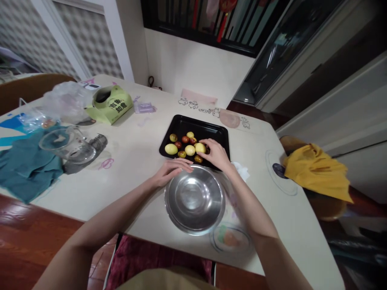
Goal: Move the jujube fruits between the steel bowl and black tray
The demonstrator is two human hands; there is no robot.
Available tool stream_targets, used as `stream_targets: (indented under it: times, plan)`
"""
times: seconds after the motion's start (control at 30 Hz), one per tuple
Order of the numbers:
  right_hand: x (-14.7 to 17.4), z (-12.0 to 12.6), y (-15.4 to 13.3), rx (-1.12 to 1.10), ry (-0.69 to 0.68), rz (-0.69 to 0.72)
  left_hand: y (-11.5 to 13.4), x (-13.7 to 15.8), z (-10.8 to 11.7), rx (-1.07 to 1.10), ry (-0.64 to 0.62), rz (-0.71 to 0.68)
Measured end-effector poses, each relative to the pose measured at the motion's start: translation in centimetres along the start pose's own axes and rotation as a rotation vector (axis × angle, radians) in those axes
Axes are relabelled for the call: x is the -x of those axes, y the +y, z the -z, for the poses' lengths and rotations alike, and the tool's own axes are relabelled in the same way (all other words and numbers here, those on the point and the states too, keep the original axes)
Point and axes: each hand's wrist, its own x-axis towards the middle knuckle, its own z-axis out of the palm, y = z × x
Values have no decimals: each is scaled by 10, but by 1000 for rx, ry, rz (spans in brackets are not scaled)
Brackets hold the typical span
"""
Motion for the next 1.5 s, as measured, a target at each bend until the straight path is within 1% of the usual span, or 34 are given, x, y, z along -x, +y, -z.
stream_targets:
  times: [0.1,0.2,0.27,0.33,0.43,0.5,0.57,0.67,0.73,0.83,1.0,1.23,1.37,1.5]
  plan:
    - [-2,-2,11,-102,15,-19,0,0,-1,1,-1,-7]
    - [-4,7,30,-148,84,-75,2,1,-4,-10,-15,-26]
    - [-5,13,42,-77,128,-119,4,2,-7,-22,-32,-48]
    - [-5,15,52,28,136,-178,6,3,-9,-43,-47,-66]
    - [-4,11,58,151,76,-264,8,4,-10,-89,-62,-89]
    - [-3,9,57,192,39,-276,10,4,-10,-123,-71,-116]
    - [-1,9,53,197,54,-224,11,4,-10,-162,-76,-143]
    - [8,12,42,143,105,-47,11,3,-9,-208,-74,-170]
    - [16,10,34,95,76,63,11,3,-9,-224,-73,-179]
    - [25,0,27,60,-22,145,12,3,-9,-244,-73,-178]
    - [27,-14,28,65,-111,153,12,3,-9,-262,-71,-162]
    - [27,-11,29,89,-158,111,14,4,-8,-268,-86,-140]
    - [25,-2,25,97,-156,108,14,3,-8,-277,-93,-162]
    - [29,22,4,-27,-94,170,14,3,-10,-279,-109,-192]
